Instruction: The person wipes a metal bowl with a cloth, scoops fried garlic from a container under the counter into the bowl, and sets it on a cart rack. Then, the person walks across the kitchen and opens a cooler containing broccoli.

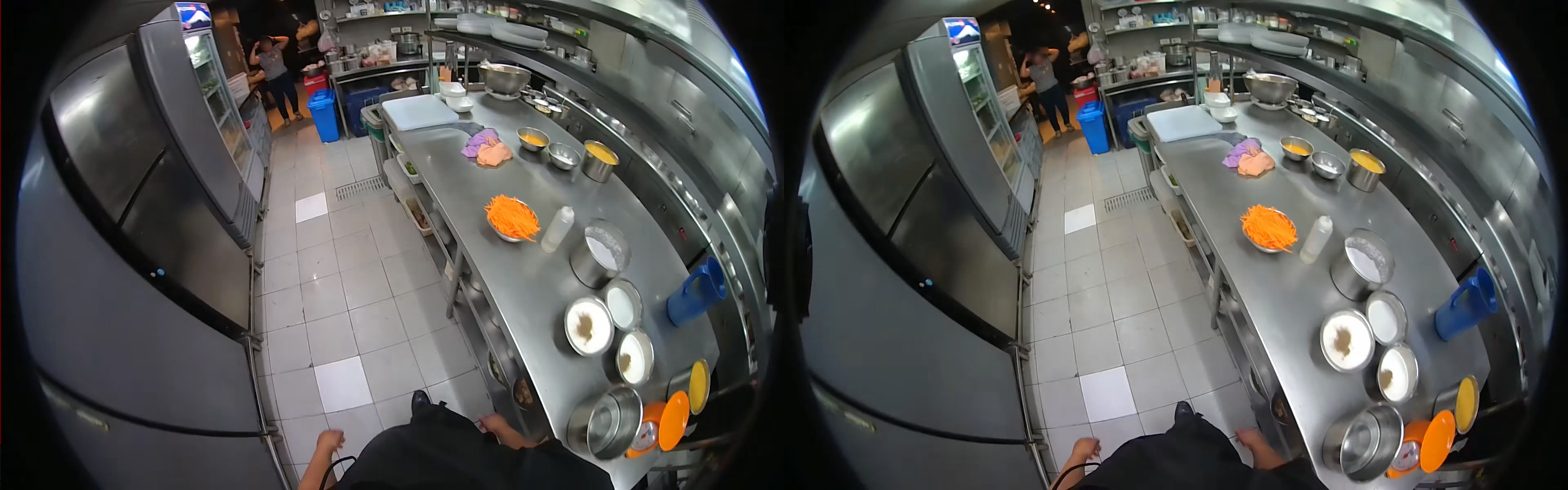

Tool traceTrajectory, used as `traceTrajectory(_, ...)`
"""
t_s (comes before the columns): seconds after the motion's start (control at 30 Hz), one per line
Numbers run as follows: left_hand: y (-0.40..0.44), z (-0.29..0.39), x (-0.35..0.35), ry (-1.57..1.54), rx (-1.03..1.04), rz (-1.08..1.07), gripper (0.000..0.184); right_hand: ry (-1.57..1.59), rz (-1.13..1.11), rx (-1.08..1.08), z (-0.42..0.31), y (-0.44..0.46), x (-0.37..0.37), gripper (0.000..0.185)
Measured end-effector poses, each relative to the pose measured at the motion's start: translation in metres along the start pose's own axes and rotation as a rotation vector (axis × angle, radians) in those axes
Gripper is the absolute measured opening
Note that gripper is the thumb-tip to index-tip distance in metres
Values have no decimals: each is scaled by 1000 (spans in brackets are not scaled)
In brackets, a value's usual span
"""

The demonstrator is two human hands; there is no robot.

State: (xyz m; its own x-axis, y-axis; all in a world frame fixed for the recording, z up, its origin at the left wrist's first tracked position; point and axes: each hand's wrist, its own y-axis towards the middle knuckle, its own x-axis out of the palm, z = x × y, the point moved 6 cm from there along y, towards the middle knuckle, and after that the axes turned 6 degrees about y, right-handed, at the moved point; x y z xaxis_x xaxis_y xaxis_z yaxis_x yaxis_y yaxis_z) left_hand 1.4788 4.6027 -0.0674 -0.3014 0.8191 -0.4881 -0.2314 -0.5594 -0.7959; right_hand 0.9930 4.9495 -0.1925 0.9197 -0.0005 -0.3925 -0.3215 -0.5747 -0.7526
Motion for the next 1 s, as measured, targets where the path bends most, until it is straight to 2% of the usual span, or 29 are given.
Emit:
traceTrajectory(0.03, 10, -15, -4, 123, 1, -92, 35, -9, 25, 97, -57, 17, -26, 55)
traceTrajectory(0.07, 13, -23, -17, 176, 108, 15, 37, 48, 1, 143, -100, 37, -45, 52)
traceTrajectory(0.1, 5, -16, -30, 223, 219, 119, 40, -152, -43, 8, -148, 65, -64, 47)
traceTrajectory(0.13, 5, -24, -34, -39, -98, -18, 38, -354, -84, -127, -191, 94, -82, 42)
traceTrajectory(0.17, 6, -34, -31, -297, -411, -157, 37, -204, -121, -10, -222, 119, -101, 32)
traceTrajectory(0.2, 13, -30, -45, -35, -339, -201, 37, -52, -152, 98, -259, 144, -118, 22)
traceTrajectory(0.23, 26, -22, -60, 226, -263, -234, 40, 29, -62, 52, -309, 155, -143, 16)
traceTrajectory(0.27, 39, -14, -68, 248, -224, -192, 39, 111, 25, 2, -352, 164, -166, 13)
traceTrajectory(0.4, 131, 45, -121, 94, -121, -93, 37, 160, 19, -33, -450, 252, -220, 19)
traceTrajectory(0.47, 184, 77, -163, 78, -54, -82, 36, 198, 103, -78, -488, 272, -239, 13)
traceTrajectory(0.53, 235, 112, -217, 79, 11, -89, 36, 34, 108, -56, -491, 308, -240, 11)
traceTrajectory(0.6, 287, 151, -284, 102, 95, -124, 35, -124, -71, 31, -517, 304, -237, 19)
traceTrajectory(0.63, 312, 175, -318, 76, 216, -199, 34, -20, -97, 85, -507, 320, -233, 21)
traceTrajectory(0.67, 336, 200, -359, 160, 150, -163, 30, 82, -124, 139, -523, 326, -234, 23)
traceTrajectory(0.7, 364, 222, -409, 241, 81, -132, 27, 103, 9, 138, -536, 330, -246, 26)
traceTrajectory(0.73, 409, 243, -448, 328, 174, -104, 25, 125, 137, 144, -560, 316, -257, 29)
traceTrajectory(0.77, 441, 262, -491, 71, 0, -104, 26, 128, 121, 152, -552, 344, -254, 29)
traceTrajectory(0.8, 465, 305, -538, 438, 381, -21, 25, -99, 301, -35, -553, 365, -266, 29)
traceTrajectory(0.83, 515, 302, -575, 174, 105, 110, 23, -326, 484, -230, -558, 384, -274, 29)
traceTrajectory(0.87, 529, 336, -619, 119, 94, 162, 23, -318, 475, -229, -564, 402, -277, 29)
traceTrajectory(0.93, 552, 398, -689, -16, 133, 287, 23, 384, 273, 108, -555, 447, -273, 31)
traceTrajectory(0.97, 565, 420, -716, -98, 183, 362, 24, 383, 258, 112, -567, 473, -276, 30)
traceTrajectory(1.0, 581, 434, -732, -96, 167, 363, 24, 485, 144, 188, -578, 502, -273, 32)
